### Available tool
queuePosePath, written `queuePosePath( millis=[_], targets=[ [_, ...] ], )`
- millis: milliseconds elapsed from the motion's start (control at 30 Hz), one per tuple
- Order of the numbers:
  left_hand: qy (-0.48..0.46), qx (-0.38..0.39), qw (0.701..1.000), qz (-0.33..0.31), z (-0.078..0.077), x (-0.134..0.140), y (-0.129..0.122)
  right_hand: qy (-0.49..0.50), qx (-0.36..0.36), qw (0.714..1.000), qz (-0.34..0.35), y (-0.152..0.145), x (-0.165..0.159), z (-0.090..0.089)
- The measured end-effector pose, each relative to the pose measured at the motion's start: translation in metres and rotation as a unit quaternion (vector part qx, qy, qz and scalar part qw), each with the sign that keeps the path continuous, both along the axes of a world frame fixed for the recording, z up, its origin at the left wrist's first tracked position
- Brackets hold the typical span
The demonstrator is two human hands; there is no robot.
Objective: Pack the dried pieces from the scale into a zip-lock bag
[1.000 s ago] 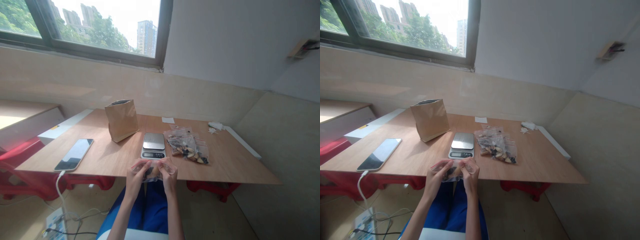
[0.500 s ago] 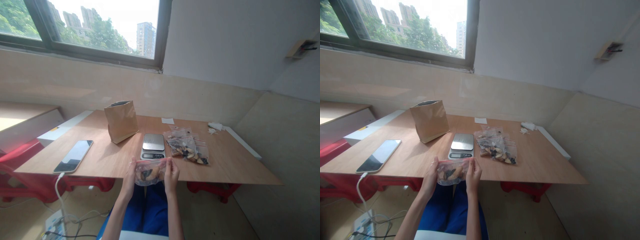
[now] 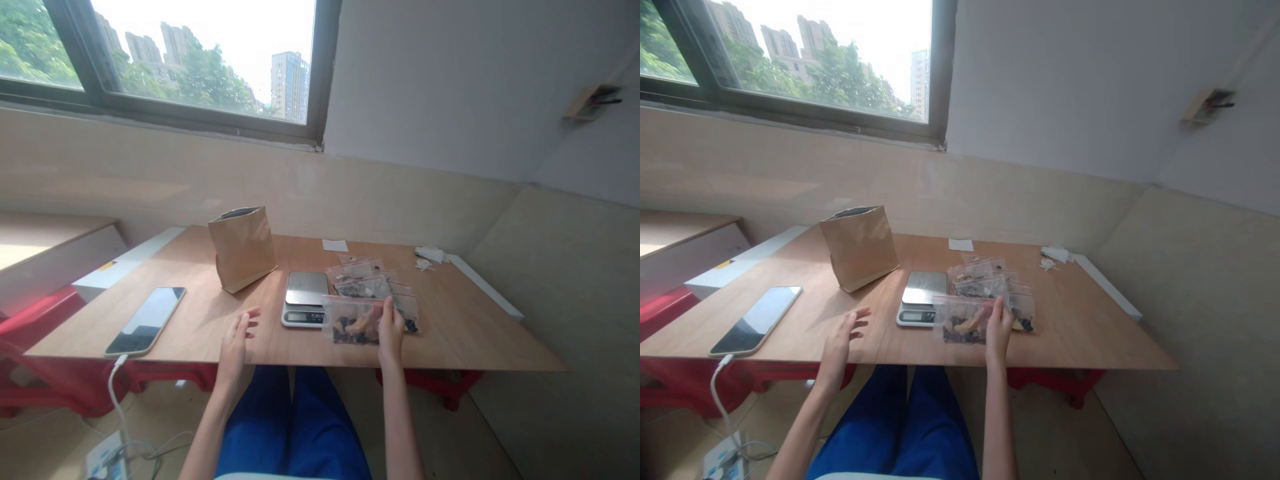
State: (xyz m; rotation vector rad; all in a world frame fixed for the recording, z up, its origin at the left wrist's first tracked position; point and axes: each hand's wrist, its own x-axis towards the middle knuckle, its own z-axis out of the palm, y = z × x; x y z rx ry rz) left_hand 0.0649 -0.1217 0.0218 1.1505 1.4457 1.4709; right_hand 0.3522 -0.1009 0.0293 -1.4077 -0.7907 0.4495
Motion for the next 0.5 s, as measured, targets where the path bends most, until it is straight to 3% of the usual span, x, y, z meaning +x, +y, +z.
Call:
queuePosePath(
  millis=[133,267,367,500],
  targets=[
    [0.044,0.014,0.992,0.121,-0.013,-0.031,0.027,-0.134,-0.086,0.985,-0.062,0.022,0.045,-0.004],
    [0.081,0.006,0.982,0.169,-0.017,-0.052,0.056,-0.299,-0.053,0.937,-0.172,0.019,0.041,-0.01],
    [0.108,0.01,0.979,0.175,-0.017,-0.063,0.077,-0.419,-0.011,0.896,-0.149,0.011,0.024,-0.024],
    [0.106,0.01,0.984,0.145,-0.018,-0.076,0.107,-0.466,-0.022,0.881,-0.075,0.008,0.016,-0.048]
  ],
)
